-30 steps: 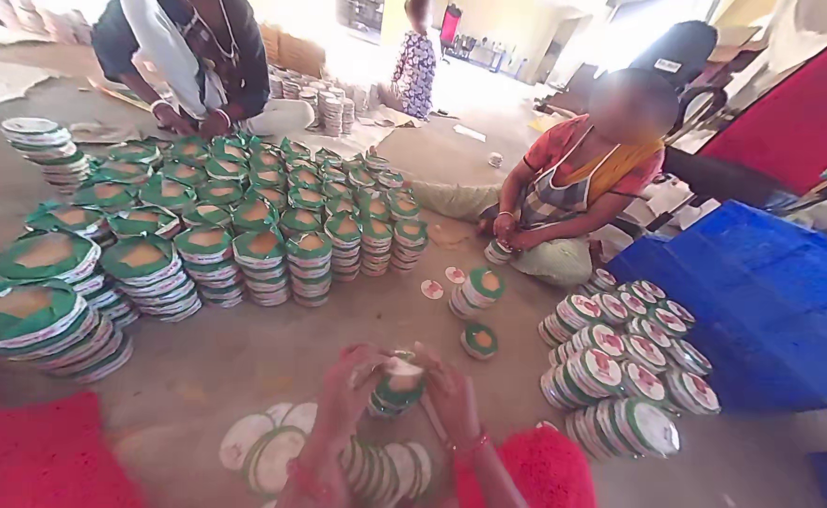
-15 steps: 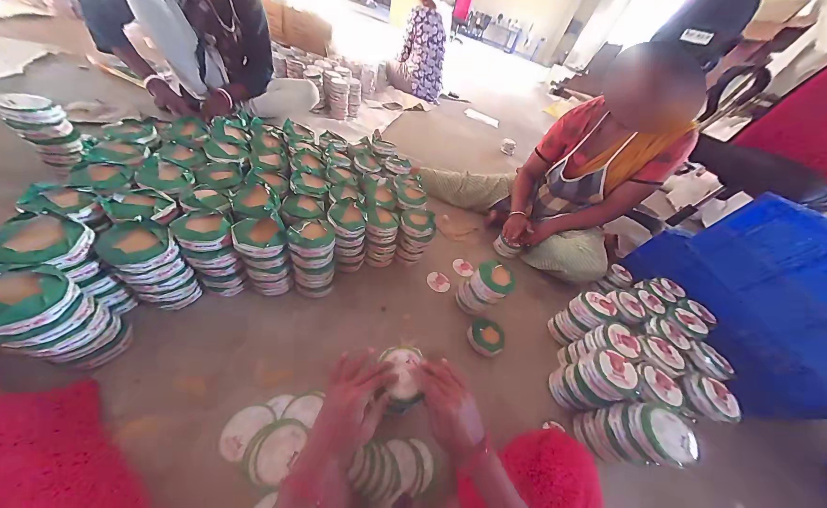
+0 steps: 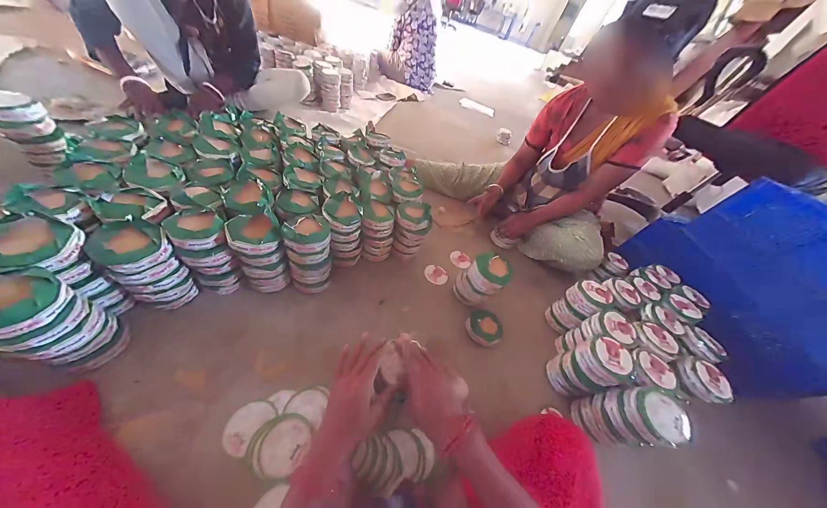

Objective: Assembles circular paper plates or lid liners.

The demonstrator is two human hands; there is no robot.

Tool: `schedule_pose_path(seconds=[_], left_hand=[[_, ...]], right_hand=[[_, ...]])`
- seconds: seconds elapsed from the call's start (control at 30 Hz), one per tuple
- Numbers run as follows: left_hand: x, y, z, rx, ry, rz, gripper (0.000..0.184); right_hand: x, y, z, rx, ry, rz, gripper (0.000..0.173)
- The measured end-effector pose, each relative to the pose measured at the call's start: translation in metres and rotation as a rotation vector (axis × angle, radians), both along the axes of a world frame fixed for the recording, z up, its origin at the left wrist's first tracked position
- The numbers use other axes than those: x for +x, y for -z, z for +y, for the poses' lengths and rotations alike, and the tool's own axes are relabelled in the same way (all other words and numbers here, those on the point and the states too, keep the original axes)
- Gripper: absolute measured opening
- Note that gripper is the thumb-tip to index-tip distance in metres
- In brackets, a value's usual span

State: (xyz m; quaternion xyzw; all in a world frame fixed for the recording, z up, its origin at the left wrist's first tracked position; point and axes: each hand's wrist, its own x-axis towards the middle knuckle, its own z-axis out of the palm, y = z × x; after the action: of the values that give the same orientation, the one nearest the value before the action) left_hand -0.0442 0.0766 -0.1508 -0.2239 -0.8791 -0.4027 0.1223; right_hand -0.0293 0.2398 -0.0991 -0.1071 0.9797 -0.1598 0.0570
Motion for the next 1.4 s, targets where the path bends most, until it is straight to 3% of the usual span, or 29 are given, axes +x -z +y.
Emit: schedule_pose_path(seconds=[0.1, 0.27, 0.37, 0.5, 0.63, 0.73, 0.8, 0.9, 1.13, 1.4], left_hand=[[-0.003, -0.021, 0.002, -0.031, 0.050, -0.221, 0.096], [-0.012, -0.047, 0.009, -0.190, 0.122, -0.413, 0.130], [-0.015, -0.046, 0.018, -0.239, 0.121, -0.411, 0.134], [-0.014, -0.034, 0.015, -0.031, 0.111, -0.369, 0.137], [-0.009, -0.029, 0.005, -0.003, 0.086, -0.415, 0.142], [-0.009, -0.022, 0.002, 0.009, 0.064, -0.428, 0.138], [-0.008, -0.024, 0.000, -0.077, 0.094, -0.411, 0.125], [0.000, -0.023, 0.001, -0.208, 0.113, -0.310, 0.102], [0.011, -0.003, 0.008, -0.211, -0.008, -0.083, 0.079], [0.010, 0.002, 0.016, -0.163, -0.071, -0.104, 0.091]], right_hand=[[-0.002, -0.007, 0.006, -0.083, -0.001, -0.045, 0.060], [0.009, 0.008, 0.024, -0.435, 0.183, 0.252, 0.060], [0.014, 0.018, 0.027, -0.450, 0.182, 0.225, 0.059], [0.015, 0.018, 0.023, -0.395, 0.081, 0.233, 0.058], [0.007, 0.005, 0.010, -0.298, 0.023, 0.194, 0.059], [0.000, -0.002, 0.000, -0.101, 0.071, 0.110, 0.061], [-0.001, -0.005, -0.002, -0.023, 0.087, 0.056, 0.061], [0.005, -0.009, -0.002, -0.003, 0.103, 0.023, 0.058], [0.006, -0.001, 0.001, -0.003, 0.108, -0.006, 0.061], [0.004, -0.005, -0.003, -0.048, 0.121, -0.094, 0.062]])
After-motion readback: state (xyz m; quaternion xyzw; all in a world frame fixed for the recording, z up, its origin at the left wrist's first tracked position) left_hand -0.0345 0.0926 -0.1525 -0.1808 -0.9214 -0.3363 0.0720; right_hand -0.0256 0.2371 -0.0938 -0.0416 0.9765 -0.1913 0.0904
